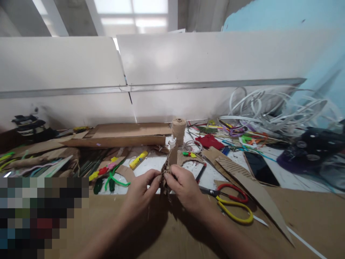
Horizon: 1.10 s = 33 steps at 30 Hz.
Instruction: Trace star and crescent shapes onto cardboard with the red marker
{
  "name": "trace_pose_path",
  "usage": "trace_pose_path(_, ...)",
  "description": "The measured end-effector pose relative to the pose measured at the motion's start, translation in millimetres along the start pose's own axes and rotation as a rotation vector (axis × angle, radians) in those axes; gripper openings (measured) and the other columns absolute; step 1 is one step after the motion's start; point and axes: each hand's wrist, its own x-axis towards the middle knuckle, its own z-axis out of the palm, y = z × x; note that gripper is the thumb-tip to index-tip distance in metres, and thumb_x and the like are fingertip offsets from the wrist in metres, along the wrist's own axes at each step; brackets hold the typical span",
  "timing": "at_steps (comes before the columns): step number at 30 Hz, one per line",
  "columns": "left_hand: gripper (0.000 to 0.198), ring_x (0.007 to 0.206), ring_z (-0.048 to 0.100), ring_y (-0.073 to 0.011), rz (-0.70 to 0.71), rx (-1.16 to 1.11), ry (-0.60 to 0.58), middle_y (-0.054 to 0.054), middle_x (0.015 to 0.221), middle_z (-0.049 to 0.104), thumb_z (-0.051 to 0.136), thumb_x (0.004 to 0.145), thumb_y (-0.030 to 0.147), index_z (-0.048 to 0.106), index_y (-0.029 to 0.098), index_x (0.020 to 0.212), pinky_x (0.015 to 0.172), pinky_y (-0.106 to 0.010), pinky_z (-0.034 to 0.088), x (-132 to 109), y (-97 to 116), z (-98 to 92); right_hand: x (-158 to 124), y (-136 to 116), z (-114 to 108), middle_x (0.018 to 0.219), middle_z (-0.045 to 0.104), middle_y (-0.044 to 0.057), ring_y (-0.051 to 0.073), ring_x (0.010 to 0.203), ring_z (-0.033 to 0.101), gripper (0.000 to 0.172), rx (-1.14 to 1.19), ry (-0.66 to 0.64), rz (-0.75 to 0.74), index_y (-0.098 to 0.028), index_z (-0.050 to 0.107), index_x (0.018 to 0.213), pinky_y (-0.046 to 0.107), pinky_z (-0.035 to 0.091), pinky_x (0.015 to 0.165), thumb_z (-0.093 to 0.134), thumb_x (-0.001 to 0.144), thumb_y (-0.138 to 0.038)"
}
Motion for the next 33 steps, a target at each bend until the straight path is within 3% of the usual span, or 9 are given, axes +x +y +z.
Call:
trace_pose_path(4,0.021,0.080,0.065,-0.0214,-0.022,0.056,-0.079,-0.003,0.090,0.075,0.050,0.104,0.037,0.064,0.024,0.099,0.073,-0.030,0.042,-1,1,1.1,1,-3,-3,0.081,0.065,0.004,0.023,0.079,0.058,0.029,0.056,0.013,0.023,-0.024,0.062,0.083,0.033,0.049,0.072,0.056,0.104,-0.044)
trace_pose_path(12,0.030,0.084,0.065,-0.0205,0.069,0.108,-0.161,-0.003,0.093,0.074,0.039,0.111,0.038,0.061,0.025,0.095,0.075,-0.028,0.044,-1,-4,-2.3,-1,2,1,0.083,0.063,0.004,0.023,0.078,0.057,0.030,0.212,-0.033,0.092,-0.023,0.061,0.084,0.033,0.050,0.069,0.054,0.103,-0.045)
trace_pose_path(19,0.026,0.070,0.058,-0.0199,0.067,0.202,-0.145,-0.004,0.080,0.068,0.042,0.107,0.031,0.060,0.024,0.090,0.065,-0.030,0.036,-1,-10,2.5,-2,4,3,0.079,0.060,0.003,0.021,0.074,0.054,0.033,0.347,-0.045,0.150,-0.022,0.063,0.081,0.033,0.050,0.066,0.062,0.099,-0.050)
trace_pose_path(28,0.031,0.070,0.056,-0.0176,0.069,0.114,-0.136,0.000,0.078,0.066,0.040,0.108,0.036,0.057,0.025,0.085,0.065,-0.027,0.038,-1,-7,-3.7,-5,0,6,0.080,0.063,0.002,0.022,0.073,0.062,0.030,0.630,-0.079,0.292,-0.022,0.066,0.091,0.034,0.052,0.066,0.070,0.095,-0.051)
trace_pose_path(33,0.030,0.073,0.058,-0.0187,0.039,0.097,-0.085,-0.001,0.079,0.068,0.039,0.107,0.034,0.058,0.025,0.087,0.068,-0.027,0.040,1,-7,2.0,-1,-8,0,0.078,0.060,0.002,0.021,0.073,0.055,0.037,0.256,-0.003,0.136,-0.023,0.060,0.080,0.033,0.045,0.067,0.063,0.099,-0.055)
